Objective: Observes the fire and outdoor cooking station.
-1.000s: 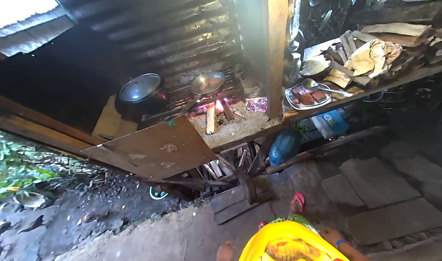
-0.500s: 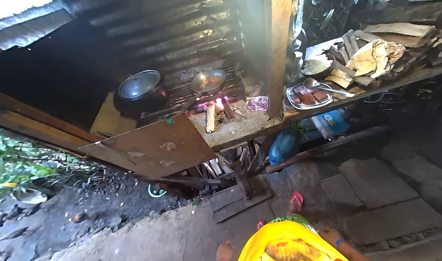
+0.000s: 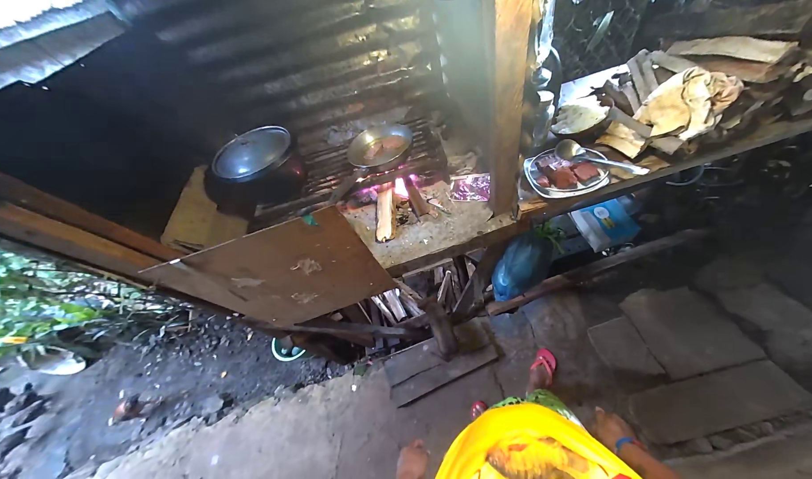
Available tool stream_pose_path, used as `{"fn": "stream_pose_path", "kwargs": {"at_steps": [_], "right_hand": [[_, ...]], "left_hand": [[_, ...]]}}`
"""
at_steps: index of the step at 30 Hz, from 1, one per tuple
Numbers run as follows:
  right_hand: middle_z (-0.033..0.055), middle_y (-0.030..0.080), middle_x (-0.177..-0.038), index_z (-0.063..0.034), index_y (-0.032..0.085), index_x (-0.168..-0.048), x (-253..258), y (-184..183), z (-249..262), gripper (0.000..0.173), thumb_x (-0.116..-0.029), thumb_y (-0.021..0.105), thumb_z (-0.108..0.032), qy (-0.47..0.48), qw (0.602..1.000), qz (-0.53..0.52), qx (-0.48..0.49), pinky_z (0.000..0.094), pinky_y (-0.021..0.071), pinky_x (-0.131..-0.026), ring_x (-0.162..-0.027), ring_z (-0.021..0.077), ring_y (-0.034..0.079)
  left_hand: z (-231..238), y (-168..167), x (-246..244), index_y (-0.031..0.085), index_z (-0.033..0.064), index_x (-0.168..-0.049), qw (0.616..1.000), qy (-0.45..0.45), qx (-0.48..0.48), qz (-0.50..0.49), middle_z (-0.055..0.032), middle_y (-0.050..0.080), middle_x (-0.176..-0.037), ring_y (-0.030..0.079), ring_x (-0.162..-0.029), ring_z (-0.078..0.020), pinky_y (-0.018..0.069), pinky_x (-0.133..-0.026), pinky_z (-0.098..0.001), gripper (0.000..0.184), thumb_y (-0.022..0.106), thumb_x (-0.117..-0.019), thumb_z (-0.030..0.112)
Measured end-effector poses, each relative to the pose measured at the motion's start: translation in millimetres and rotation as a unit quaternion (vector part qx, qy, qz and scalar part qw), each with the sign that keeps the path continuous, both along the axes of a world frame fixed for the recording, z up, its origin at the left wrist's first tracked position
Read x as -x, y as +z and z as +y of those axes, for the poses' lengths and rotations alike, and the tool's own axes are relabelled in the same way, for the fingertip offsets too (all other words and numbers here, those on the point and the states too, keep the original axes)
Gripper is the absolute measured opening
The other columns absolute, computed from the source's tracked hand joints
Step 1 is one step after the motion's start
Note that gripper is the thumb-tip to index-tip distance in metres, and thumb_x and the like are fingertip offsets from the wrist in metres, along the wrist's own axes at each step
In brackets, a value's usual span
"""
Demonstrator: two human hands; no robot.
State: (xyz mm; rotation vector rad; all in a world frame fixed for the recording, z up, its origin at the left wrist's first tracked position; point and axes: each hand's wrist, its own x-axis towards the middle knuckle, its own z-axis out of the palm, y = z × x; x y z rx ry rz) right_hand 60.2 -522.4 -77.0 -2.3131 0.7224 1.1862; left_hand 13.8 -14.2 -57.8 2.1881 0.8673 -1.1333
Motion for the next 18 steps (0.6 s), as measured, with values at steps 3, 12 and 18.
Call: {"fn": "stream_pose_path", "kwargs": {"at_steps": [3,12,18], "right_hand": [[0.0281,0.054,-0.146,0.0055,0.052,-0.144,-1,-10,-7,0.046,-0.109,0.046,-0.024,0.115,0.993,0.006,0.017,0.0561,0.0383,-0.117,-0.141,0.0414,0.049],[0.0269,0.048,-0.153,-0.0006,0.04,-0.155,3,6,0,0.053,-0.1107,0.041,-0.029,-0.069,0.996,-0.058,-0.022,0.0537,0.0359,-0.12,-0.145,0.0387,0.045],[0.0243,0.053,-0.149,-0.0029,0.049,-0.151,7,-12,-7,0.06,-0.1068,0.05,-0.043,-0.073,0.996,-0.05,-0.021,0.054,0.037,-0.12,-0.142,0.0364,0.049]], "left_hand": [[0,1,-1,0.066,0.0156,-0.136,1.0,0.006,-0.002,0.002,-0.0149,0.071,-0.126,0.068,-0.118,-0.0325,0.0536,-0.1,-0.0563,0.038,0.064,-0.0984,0.025],[2,0,1,0.065,0.0135,-0.136,1.0,0.013,0.0,-0.011,-0.0152,0.071,-0.126,0.068,-0.118,-0.032,0.0537,-0.101,-0.0557,0.039,0.064,-0.0987,0.025],[0,3,0,0.065,0.0141,-0.136,1.0,0.001,-0.005,-0.006,-0.0146,0.071,-0.125,0.068,-0.118,-0.0319,0.0536,-0.101,-0.0556,0.038,0.063,-0.099,0.025]]}}
